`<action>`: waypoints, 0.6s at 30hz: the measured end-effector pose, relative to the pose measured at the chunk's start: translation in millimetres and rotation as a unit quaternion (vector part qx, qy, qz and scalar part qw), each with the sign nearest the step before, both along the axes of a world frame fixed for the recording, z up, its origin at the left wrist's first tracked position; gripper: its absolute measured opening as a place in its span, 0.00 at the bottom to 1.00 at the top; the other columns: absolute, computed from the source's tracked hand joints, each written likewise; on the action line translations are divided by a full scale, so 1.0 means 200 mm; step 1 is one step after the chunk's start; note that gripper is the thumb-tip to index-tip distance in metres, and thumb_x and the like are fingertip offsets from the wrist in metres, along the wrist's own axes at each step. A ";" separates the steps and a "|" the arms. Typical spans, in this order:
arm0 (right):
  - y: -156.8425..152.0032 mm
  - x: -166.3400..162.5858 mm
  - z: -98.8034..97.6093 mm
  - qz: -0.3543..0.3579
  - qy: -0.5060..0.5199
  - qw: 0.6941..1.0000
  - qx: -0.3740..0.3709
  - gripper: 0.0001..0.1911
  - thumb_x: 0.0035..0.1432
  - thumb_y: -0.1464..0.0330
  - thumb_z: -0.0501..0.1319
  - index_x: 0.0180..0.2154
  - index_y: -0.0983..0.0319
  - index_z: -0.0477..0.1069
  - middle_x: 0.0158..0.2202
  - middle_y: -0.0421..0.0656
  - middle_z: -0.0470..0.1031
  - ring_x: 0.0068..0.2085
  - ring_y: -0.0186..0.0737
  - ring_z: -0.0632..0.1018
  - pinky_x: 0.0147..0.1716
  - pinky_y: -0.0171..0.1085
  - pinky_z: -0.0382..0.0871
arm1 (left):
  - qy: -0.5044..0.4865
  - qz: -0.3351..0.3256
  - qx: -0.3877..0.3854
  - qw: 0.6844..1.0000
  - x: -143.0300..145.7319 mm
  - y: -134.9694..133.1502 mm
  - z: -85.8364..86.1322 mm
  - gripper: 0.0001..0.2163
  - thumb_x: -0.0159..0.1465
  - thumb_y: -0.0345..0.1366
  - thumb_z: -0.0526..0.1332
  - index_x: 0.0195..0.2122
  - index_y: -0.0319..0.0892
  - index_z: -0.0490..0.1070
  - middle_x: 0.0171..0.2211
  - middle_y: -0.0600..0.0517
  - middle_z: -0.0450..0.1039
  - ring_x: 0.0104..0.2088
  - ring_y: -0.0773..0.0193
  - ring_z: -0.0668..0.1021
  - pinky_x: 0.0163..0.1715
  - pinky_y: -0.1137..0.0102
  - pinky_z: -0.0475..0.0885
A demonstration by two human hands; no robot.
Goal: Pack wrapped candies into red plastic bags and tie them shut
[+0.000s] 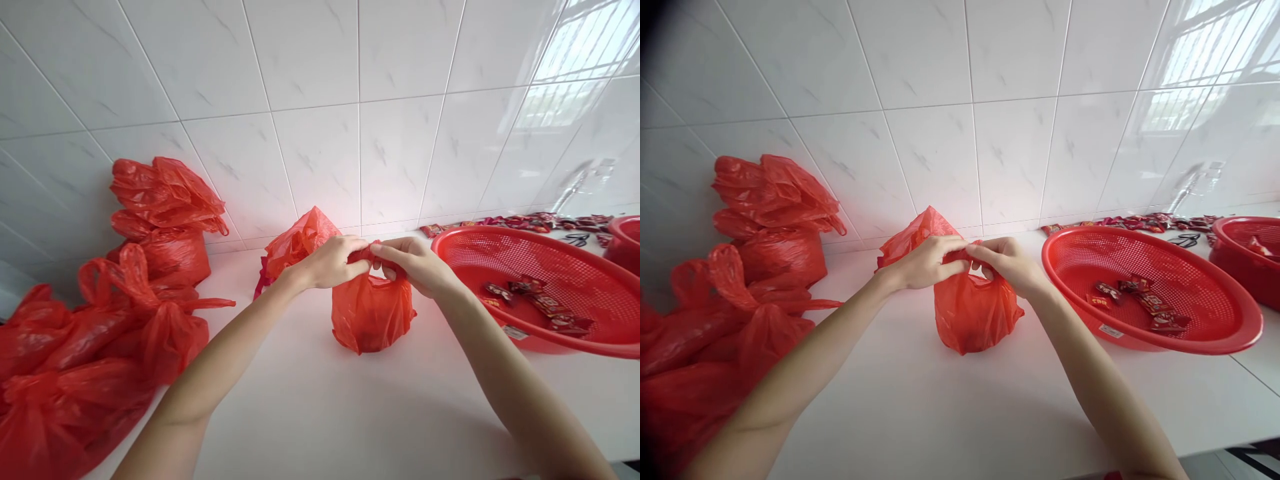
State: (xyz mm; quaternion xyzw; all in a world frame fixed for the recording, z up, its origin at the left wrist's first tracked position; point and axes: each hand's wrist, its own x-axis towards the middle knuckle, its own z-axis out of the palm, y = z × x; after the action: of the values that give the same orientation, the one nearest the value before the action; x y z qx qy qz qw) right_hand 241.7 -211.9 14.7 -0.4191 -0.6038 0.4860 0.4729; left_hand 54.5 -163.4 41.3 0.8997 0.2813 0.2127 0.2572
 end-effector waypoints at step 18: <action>0.03 0.04 -0.06 -0.156 -0.302 0.874 0.347 0.11 0.62 0.62 0.63 0.46 0.56 0.70 0.49 0.47 0.74 0.39 0.42 0.78 0.33 0.38 0.70 | -0.270 0.000 -0.539 0.798 0.06 0.15 -0.14 0.04 0.48 0.34 0.57 0.18 0.43 0.66 0.21 0.49 0.67 0.23 0.62 0.69 0.31 0.63 0.73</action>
State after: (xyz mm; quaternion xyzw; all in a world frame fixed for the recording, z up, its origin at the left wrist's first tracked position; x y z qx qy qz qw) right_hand 250.1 -206.0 3.2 -0.4430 -0.7738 0.0152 0.4524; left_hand 66.0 -133.0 12.6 0.5217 0.2700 0.2611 0.7660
